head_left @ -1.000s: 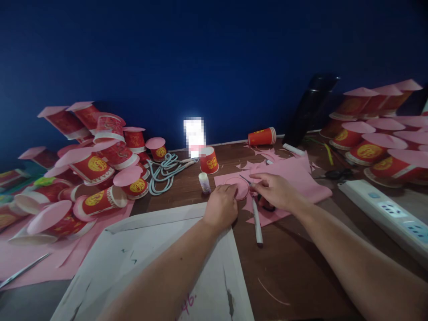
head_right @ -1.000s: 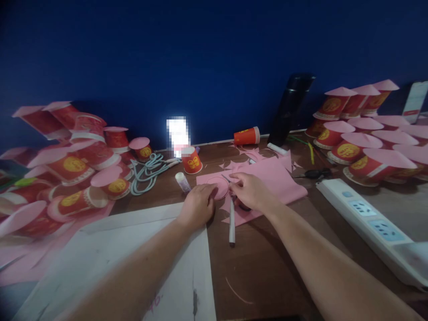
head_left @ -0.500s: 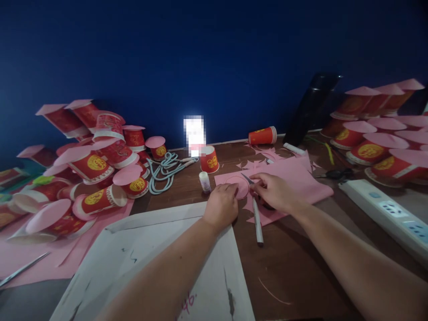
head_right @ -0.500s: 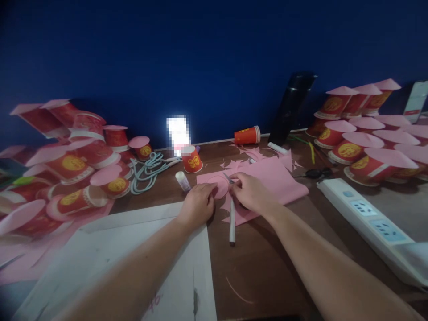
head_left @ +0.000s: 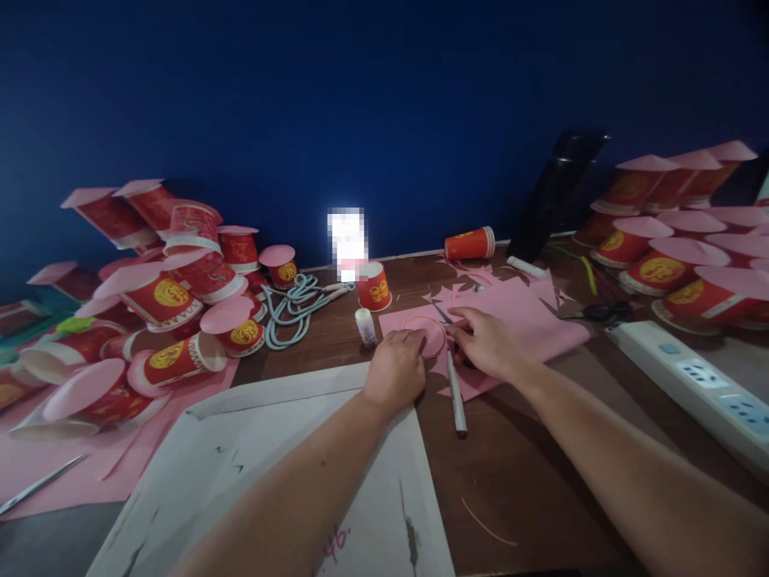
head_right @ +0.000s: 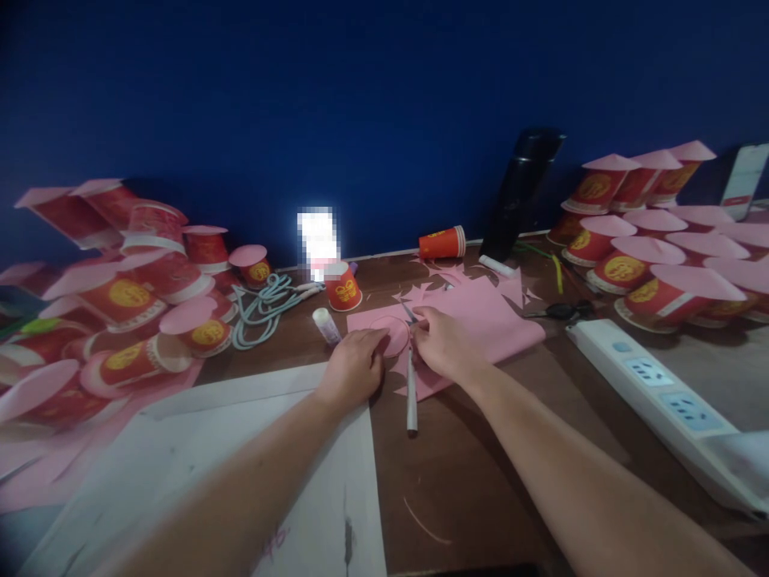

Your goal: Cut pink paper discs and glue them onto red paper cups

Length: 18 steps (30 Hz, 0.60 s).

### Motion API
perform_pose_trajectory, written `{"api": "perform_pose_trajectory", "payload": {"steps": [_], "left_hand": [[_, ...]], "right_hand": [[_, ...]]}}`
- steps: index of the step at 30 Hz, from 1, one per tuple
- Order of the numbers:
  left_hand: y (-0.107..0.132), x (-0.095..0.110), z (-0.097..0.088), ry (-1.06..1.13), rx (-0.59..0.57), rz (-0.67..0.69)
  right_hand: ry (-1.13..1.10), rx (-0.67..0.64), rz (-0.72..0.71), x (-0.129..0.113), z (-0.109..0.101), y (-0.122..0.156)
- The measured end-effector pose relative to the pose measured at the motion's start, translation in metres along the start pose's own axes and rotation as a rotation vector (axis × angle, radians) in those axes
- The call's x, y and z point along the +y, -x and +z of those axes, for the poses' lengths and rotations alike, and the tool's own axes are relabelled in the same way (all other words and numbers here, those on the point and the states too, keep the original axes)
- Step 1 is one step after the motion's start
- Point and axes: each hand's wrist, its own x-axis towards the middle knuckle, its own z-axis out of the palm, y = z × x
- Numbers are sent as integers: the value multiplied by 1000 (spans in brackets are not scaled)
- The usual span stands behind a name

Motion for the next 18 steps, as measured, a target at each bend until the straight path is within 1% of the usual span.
{"api": "perform_pose_trajectory", "payload": {"steps": [4, 6, 9, 14, 16, 18], "left_hand": [[0, 0, 0, -4, 9, 6], [0, 0, 0, 0, 11, 10], [-1, 0, 0, 7, 11, 5], [0, -2, 1, 25, 9, 2], [0, -3, 2, 29, 15, 0], [1, -3, 2, 41, 20, -10]], "right_hand": [[-143, -54, 123, -8, -1, 1], [-171, -72, 146, -10, -1, 2], [-170, -104, 100, -10, -1, 4], [-224, -207, -17, -9, 2, 7], [-173, -154, -63, -11, 4, 8], [-100, -49, -110, -12, 5, 8]]}}
